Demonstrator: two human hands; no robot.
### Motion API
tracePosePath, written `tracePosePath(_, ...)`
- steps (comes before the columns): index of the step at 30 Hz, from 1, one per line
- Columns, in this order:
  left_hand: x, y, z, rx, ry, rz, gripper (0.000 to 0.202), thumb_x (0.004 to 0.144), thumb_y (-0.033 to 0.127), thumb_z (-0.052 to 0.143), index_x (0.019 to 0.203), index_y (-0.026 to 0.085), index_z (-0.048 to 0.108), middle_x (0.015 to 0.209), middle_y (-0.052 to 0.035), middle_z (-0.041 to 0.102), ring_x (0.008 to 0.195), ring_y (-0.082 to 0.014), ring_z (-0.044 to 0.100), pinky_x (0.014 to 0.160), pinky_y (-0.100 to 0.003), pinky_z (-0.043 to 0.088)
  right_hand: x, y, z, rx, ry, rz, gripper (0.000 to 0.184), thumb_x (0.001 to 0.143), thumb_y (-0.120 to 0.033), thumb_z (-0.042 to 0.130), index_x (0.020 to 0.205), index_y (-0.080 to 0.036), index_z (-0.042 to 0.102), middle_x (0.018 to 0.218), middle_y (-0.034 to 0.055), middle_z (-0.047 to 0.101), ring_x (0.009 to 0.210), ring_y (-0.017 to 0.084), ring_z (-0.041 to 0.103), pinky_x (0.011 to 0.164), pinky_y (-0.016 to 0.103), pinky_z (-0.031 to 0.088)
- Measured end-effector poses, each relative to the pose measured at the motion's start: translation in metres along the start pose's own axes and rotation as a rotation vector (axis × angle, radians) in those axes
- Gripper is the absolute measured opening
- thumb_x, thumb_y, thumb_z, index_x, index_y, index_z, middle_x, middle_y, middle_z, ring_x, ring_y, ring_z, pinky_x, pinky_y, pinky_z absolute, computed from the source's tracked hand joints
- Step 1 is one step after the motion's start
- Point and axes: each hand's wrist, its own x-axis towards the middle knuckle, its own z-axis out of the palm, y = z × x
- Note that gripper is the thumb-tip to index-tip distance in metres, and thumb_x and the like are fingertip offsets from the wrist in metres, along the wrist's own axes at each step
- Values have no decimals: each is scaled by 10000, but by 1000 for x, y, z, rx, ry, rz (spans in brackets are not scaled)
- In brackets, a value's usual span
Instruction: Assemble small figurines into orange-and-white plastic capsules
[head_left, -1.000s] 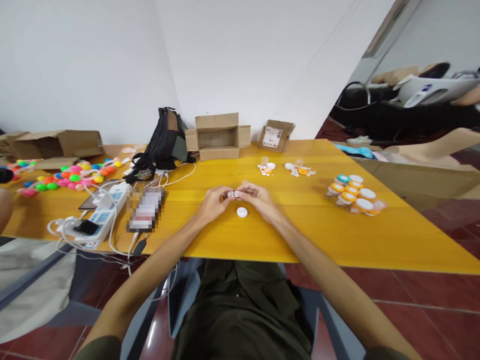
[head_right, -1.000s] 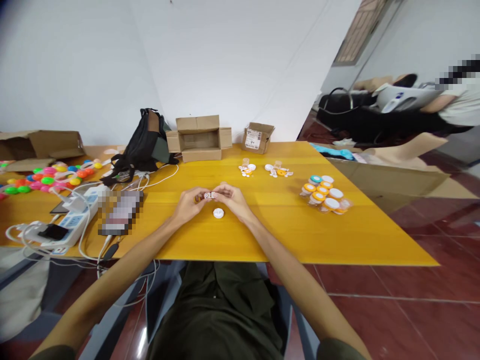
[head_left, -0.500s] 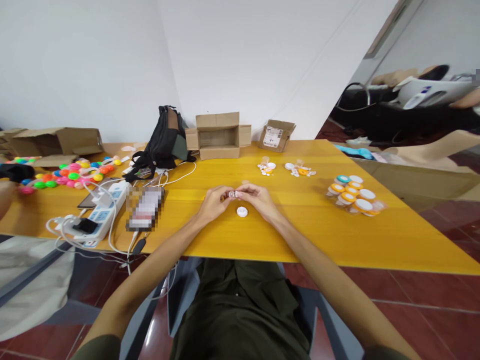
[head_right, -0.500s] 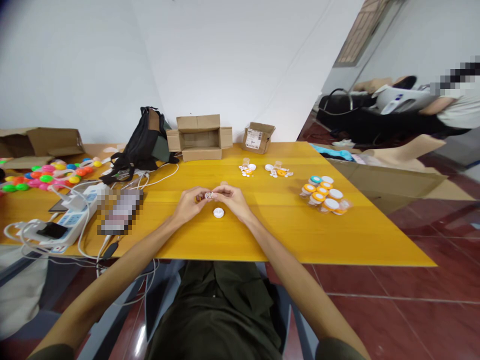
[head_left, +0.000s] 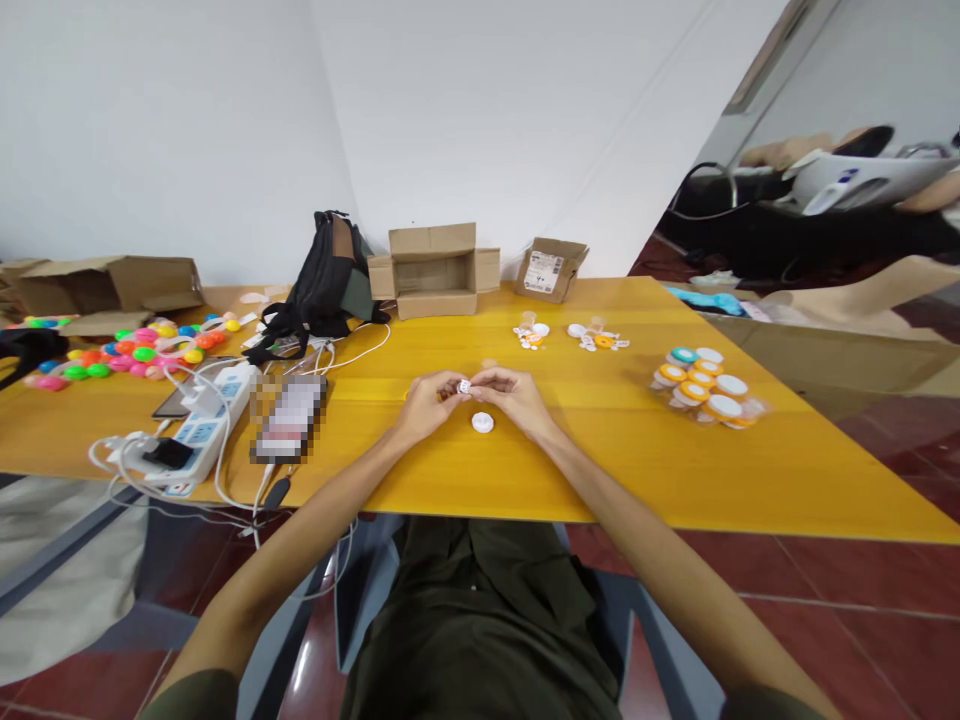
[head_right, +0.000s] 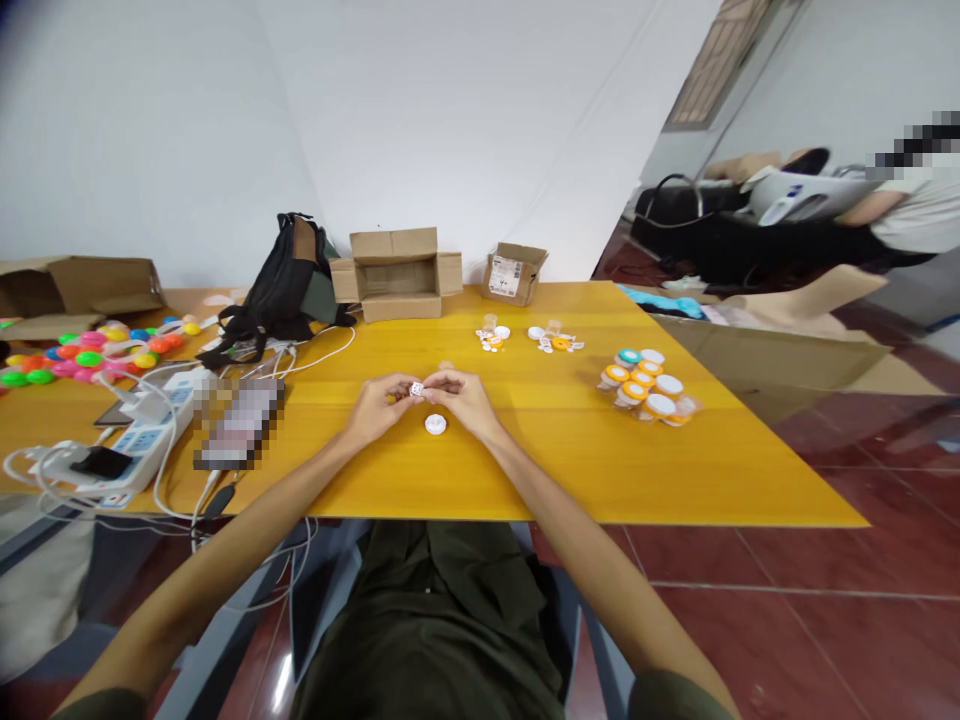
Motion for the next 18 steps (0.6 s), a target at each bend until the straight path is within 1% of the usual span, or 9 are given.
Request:
tracePosePath(4, 2, -1, 0, -95, -26, -53, 146, 787, 235, 722, 921, 181, 747, 823, -18, 779, 734, -162, 711, 701, -260, 552, 0, -1, -1, -9, -20, -27, 266, 596, -437, 878, 725, -239, 755, 764, 9, 758, 753, 199, 704, 795, 366, 579)
tracePosePath(9, 3, -2, -2, -134, -52, -87, 165, 761, 219, 742, 922, 179, 744, 829, -23, 786, 758, -173, 733, 714, -262, 560, 1, -3, -3, -19, -38, -31, 264, 603, -456, 874, 716, -245, 763, 746, 12, 756, 718, 199, 689, 752, 361, 574)
tracePosePath(13, 3, -1, -4, -165, -63, -94, 170, 752, 214, 742, 919, 179, 746, 839, -24, 790, 759, -172, 734, 718, -267, 568, 2, -2, -3, -41, -34, -47, 289, 614, -502, 866, 712, -250, 763, 751, 17, 758, 720, 207, 685, 744, 365, 568)
tracePosePath(18, 3, -3, -3, -198, -74, -97, 195, 729, 223, 769, 916, 176, 745, 865, -31, 795, 794, -179, 741, 759, -281, 577, 4, 0, -3, -44, -20, -50, 310, 596, -501, 874, 706, -240, 749, 745, 14, 747, 734, 203, 689, 755, 362, 568)
